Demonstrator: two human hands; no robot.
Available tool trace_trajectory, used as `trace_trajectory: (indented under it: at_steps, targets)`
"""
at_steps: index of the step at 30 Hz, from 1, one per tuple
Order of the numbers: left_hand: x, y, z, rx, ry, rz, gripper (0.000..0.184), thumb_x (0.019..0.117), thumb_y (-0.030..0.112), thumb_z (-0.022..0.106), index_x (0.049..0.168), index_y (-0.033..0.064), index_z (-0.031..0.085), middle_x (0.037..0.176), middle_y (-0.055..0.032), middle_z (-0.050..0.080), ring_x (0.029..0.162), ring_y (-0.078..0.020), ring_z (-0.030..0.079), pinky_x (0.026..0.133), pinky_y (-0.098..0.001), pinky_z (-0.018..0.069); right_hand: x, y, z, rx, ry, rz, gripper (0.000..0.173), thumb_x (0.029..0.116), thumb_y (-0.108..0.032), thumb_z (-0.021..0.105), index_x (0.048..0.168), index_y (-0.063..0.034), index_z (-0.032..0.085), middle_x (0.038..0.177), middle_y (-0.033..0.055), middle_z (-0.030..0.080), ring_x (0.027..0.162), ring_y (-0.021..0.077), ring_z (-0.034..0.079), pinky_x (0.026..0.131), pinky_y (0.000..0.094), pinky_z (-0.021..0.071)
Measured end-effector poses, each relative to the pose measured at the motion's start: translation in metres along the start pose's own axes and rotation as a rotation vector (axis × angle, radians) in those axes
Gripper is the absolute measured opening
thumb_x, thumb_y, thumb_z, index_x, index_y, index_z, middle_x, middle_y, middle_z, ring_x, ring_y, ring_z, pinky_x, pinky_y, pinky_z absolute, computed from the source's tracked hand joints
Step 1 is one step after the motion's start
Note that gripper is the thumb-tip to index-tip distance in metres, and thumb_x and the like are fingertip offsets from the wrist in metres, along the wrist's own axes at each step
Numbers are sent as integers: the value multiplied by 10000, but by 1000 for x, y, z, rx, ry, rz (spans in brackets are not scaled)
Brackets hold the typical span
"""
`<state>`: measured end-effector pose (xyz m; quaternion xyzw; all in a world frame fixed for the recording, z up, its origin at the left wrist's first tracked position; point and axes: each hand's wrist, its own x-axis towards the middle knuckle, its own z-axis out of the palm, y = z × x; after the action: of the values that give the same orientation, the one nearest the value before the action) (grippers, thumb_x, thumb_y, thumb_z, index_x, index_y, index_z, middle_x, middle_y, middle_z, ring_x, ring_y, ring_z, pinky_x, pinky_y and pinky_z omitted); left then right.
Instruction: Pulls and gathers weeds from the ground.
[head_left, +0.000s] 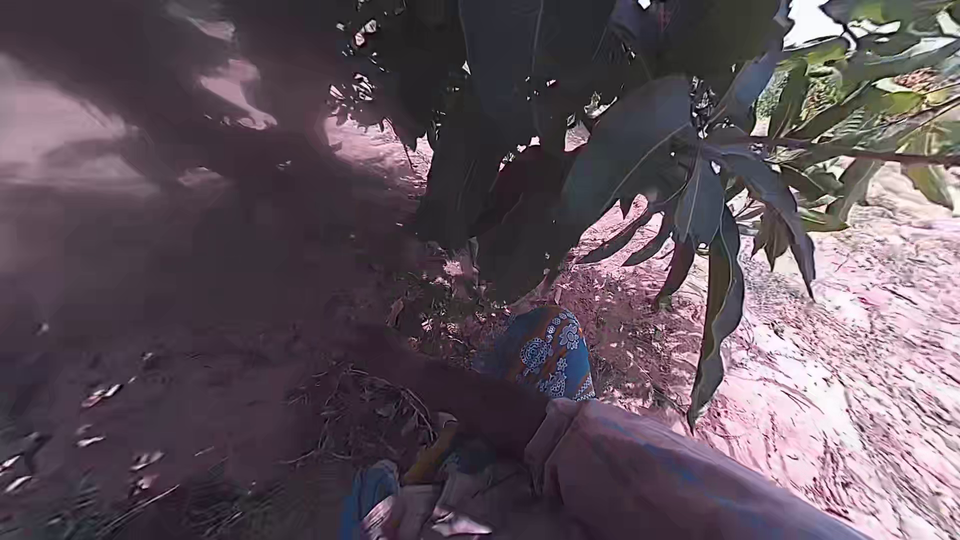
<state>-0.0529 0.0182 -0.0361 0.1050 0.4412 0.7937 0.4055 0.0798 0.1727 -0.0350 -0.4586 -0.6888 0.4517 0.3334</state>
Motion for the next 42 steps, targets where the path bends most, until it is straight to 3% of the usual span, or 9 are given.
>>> trace_trajectory:
  at_steps: [2, 4, 8, 10, 16, 23, 30, 35, 42]
  targets:
    - [13, -14, -19, 19, 14, 36, 148, 1074, 72, 383, 1059, 56, 529, 812, 4, 626, 700, -64, 645, 637, -246, 581, 14, 44, -4, 67, -45, -58, 338, 1035, -124, 592, 1331, 39, 579, 1227, 211, 652, 1057, 234, 647, 916, 384, 540]
    - [18, -20, -33, 165, 30, 61, 147, 1067, 108, 392, 1137, 91, 520, 890, 44, 624, 791, -25, 640, 706, -225, 575, 32, 88, -7, 233, -161, -314, 411, 1050, -154, 546, 1397, 61, 503, 1276, 230, 630, 1050, 204, 675, 858, 350, 590]
    - [15, -17, -21, 317, 149, -40, 200, 1030, 44, 480, 1210, -18, 544, 979, -71, 606, 825, -104, 618, 728, -285, 553, 1, 11, 0, 356, -148, 121, 323, 1087, -133, 436, 1329, 40, 561, 1190, 150, 666, 926, 149, 674, 818, 311, 560]
    - [16, -21, -15, 254, 141, -54, 173, 970, -36, 530, 1139, -2, 550, 906, -62, 636, 767, -98, 648, 677, -264, 572, -8, 2, 8, 368, -277, 151, 274, 1089, -97, 434, 1273, 42, 582, 1134, 122, 671, 852, 120, 669, 759, 275, 556]
    - [21, -30, -18, 218, 80, -89, 195, 939, -78, 528, 1108, 14, 559, 881, -47, 660, 770, -97, 665, 681, -264, 577, -25, -14, 29, 301, -589, 75, 214, 1043, -48, 509, 1203, 61, 602, 1153, 120, 638, 957, 118, 633, 851, 282, 537]
    - [18, -34, -16, 126, 68, -138, 142, 1004, -43, 463, 1073, 47, 548, 827, -23, 672, 731, -78, 679, 653, -250, 589, -25, -5, 38, 412, -439, 97, 108, 1006, 32, 532, 1060, 72, 616, 974, 92, 650, 825, 112, 652, 777, 271, 569]
    - [29, -41, -22, 91, 107, -91, 149, 992, -53, 480, 1071, 48, 555, 854, -21, 674, 756, -81, 678, 678, -259, 592, -17, 1, 42, 539, -447, 238, 249, 1050, -13, 489, 1287, 43, 544, 981, 82, 670, 755, 114, 671, 721, 264, 575]
    - [29, -48, -22, 161, 78, -84, 177, 958, -81, 499, 1081, 33, 555, 857, -23, 685, 760, -84, 686, 688, -265, 599, -22, 2, 45, 384, -551, 195, 235, 1005, 1, 577, 1221, 93, 591, 1026, 99, 636, 769, 61, 601, 721, 209, 525]
    - [21, -44, -11, 266, 88, -74, 213, 984, -47, 519, 1189, 9, 535, 946, -27, 655, 819, -62, 661, 728, -243, 575, -22, 3, 37, 423, -422, 171, 70, 994, 31, 571, 1028, 78, 611, 848, 38, 603, 682, 52, 589, 681, 200, 531]
